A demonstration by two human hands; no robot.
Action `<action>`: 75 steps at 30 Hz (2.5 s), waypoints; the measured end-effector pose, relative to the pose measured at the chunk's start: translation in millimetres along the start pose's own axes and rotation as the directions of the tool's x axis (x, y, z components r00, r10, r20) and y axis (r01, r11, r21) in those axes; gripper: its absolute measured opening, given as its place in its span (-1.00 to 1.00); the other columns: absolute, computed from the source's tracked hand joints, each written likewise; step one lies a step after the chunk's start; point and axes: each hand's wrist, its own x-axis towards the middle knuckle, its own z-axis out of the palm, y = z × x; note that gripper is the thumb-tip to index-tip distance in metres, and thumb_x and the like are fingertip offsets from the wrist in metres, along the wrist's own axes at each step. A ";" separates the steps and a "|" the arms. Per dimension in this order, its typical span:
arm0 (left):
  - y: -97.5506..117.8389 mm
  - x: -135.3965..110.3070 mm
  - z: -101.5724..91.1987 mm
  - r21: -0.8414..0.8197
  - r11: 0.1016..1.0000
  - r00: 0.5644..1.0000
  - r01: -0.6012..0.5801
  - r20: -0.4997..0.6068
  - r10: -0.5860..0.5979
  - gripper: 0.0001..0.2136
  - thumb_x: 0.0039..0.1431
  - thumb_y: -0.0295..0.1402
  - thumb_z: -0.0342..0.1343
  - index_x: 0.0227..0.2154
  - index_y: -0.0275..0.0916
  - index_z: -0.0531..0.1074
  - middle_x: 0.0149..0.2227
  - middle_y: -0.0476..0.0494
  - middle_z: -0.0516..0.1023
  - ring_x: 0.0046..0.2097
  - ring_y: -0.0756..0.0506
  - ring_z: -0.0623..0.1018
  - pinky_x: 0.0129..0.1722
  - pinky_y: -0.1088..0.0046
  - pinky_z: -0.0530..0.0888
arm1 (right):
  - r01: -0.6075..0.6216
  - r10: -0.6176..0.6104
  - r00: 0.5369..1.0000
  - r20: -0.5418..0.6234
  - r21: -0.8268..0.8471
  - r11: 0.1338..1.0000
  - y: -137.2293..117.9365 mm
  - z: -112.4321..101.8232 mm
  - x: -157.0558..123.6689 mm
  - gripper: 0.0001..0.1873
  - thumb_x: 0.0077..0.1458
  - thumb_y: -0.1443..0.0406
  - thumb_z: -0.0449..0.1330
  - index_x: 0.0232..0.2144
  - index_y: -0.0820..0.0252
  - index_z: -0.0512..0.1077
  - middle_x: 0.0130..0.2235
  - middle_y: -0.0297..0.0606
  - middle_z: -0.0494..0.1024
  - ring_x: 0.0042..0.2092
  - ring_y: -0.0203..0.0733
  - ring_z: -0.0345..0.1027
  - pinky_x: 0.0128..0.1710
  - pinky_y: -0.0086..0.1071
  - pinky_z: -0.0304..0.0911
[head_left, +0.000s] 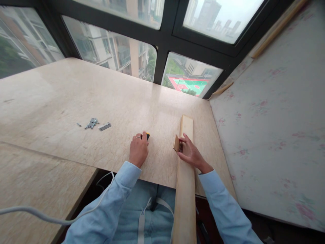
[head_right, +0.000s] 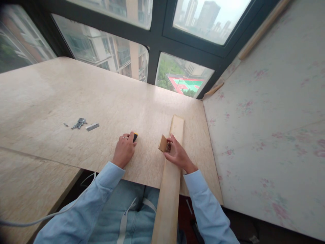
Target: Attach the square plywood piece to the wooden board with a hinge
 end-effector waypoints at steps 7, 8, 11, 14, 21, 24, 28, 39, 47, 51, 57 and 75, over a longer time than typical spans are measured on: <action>0.9 1.0 0.1 0.034 0.999 1.000 0.000 0.009 -0.001 -0.52 0.30 -0.47 0.07 0.25 -0.49 0.25 0.06 -0.44 0.42 0.03 -0.31 0.39 -0.01 0.19 0.43 | 0.061 -0.060 0.998 0.028 -0.068 0.996 -1.5 2.0 6.1 0.02 0.10 0.30 0.30 0.44 0.01 -0.17 0.18 0.00 0.37 0.18 0.03 0.32 0.19 0.02 0.27; 1.1 1.2 0.2 0.035 0.999 1.000 0.003 0.010 -0.003 -0.52 0.30 -0.47 0.06 0.25 -0.49 0.25 0.06 -0.44 0.42 0.03 -0.31 0.39 -0.01 0.19 0.43 | 0.052 -0.052 0.999 0.014 -0.045 0.998 -0.5 2.3 4.6 0.01 0.10 0.30 0.30 0.44 0.02 -0.17 0.17 0.00 0.37 0.18 0.03 0.32 0.19 0.02 0.27; 1.7 1.4 0.7 0.037 0.999 1.000 0.005 0.004 -0.005 -0.53 0.30 -0.47 0.06 0.24 -0.49 0.25 0.06 -0.46 0.42 0.04 -0.31 0.40 -0.02 0.17 0.44 | 0.017 -0.015 0.999 -0.037 0.077 0.997 3.7 3.4 -0.8 0.02 0.11 0.29 0.29 0.44 0.01 -0.19 0.17 0.01 0.35 0.14 0.00 0.36 0.14 -0.04 0.33; 2.1 1.2 1.2 0.037 0.999 1.000 0.003 -0.016 -0.003 -0.53 0.28 -0.46 0.07 0.23 -0.48 0.25 0.05 -0.47 0.42 0.04 -0.31 0.41 -0.04 0.17 0.46 | 0.014 -0.002 0.998 -0.063 0.188 0.982 7.1 4.5 -4.4 0.01 0.12 0.28 0.29 0.44 -0.05 -0.20 0.18 0.00 0.32 0.12 -0.03 0.38 0.08 -0.09 0.39; -3.4 2.2 3.3 0.025 1.000 0.998 0.004 -0.070 -0.002 -0.50 0.26 -0.42 0.11 0.22 -0.48 0.23 0.03 -0.48 0.43 0.01 -0.33 0.42 -0.07 0.16 0.44 | 0.018 0.004 0.996 -0.086 0.254 0.967 10.5 7.5 -6.1 -0.01 0.11 0.28 0.31 0.43 -0.10 -0.14 0.19 -0.02 0.33 0.15 -0.02 0.37 0.13 -0.05 0.36; -5.9 3.0 2.4 0.020 1.000 0.997 0.003 -0.074 -0.002 -0.52 0.25 -0.43 0.11 0.20 -0.48 0.25 0.02 -0.47 0.43 0.02 -0.32 0.42 -0.06 0.17 0.44 | 0.012 0.014 0.995 -0.103 0.250 0.968 13.0 9.2 -7.5 -0.01 0.11 0.27 0.32 0.43 -0.09 -0.12 0.20 -0.03 0.32 0.17 -0.01 0.35 0.16 -0.02 0.33; -5.5 2.5 -2.7 0.037 0.999 0.998 0.005 -0.061 -0.003 -0.53 0.24 -0.43 0.12 0.18 -0.47 0.27 0.02 -0.46 0.44 0.02 -0.33 0.43 -0.06 0.16 0.45 | 0.004 0.021 0.994 -0.110 0.227 0.974 12.3 9.6 -8.3 -0.03 0.11 0.27 0.31 0.42 -0.08 -0.11 0.20 -0.03 0.34 0.15 -0.03 0.37 0.14 -0.05 0.35; 15.3 -10.4 -10.4 -0.102 0.976 0.957 -0.193 -0.240 0.164 -0.63 0.26 -0.47 0.03 0.11 -0.45 0.34 0.11 -0.47 0.41 0.19 -0.32 0.36 0.18 0.06 0.37 | 0.021 0.005 0.989 -0.145 0.180 0.984 10.9 12.2 -9.6 -0.05 0.11 0.28 0.31 0.42 -0.02 -0.06 0.21 -0.02 0.36 0.18 -0.01 0.35 0.17 -0.04 0.34; 68.8 -3.3 31.4 -0.431 0.840 0.940 -0.331 -0.067 0.336 -0.66 0.26 -0.60 -0.06 0.02 -0.32 0.47 0.04 -0.26 0.53 0.08 -0.18 0.48 0.12 0.22 0.45 | 0.043 -0.022 0.987 -0.161 0.128 0.991 11.1 12.7 -10.1 -0.06 0.11 0.27 0.31 0.42 0.04 -0.05 0.22 0.00 0.37 0.20 0.01 0.35 0.18 -0.03 0.34; 80.3 7.5 45.7 -0.480 0.810 0.927 -0.336 -0.018 0.374 -0.67 0.22 -0.62 -0.04 -0.06 -0.30 0.53 -0.04 -0.23 0.56 0.00 -0.18 0.50 0.04 0.26 0.47 | 0.048 -0.037 0.985 -0.166 0.063 0.997 8.0 11.4 -8.0 -0.11 0.11 0.26 0.30 0.39 0.08 0.02 0.21 0.00 0.39 0.18 0.02 0.36 0.17 -0.04 0.36; 74.6 15.1 55.4 -0.540 0.774 0.919 -0.331 0.003 0.395 -0.77 0.17 -0.60 0.06 -0.22 -0.30 0.59 -0.13 -0.24 0.57 -0.09 -0.17 0.51 -0.04 0.29 0.45 | 0.074 -0.086 0.987 -0.132 -0.089 0.993 2.3 8.6 -3.3 -0.25 0.11 0.25 0.31 0.31 0.11 0.19 0.18 0.01 0.42 0.20 0.08 0.33 0.19 0.02 0.30; 76.0 21.1 53.1 -0.479 0.843 0.952 -0.243 0.049 0.303 -0.90 0.13 -0.52 0.19 -0.30 -0.26 0.56 -0.21 -0.15 0.58 -0.15 -0.14 0.53 -0.15 0.38 0.41 | 0.121 -0.141 0.983 -0.114 -0.162 0.979 -2.9 5.5 2.6 -0.21 0.12 0.24 0.30 0.34 0.07 0.14 0.15 -0.02 0.45 0.18 0.09 0.35 0.19 0.06 0.29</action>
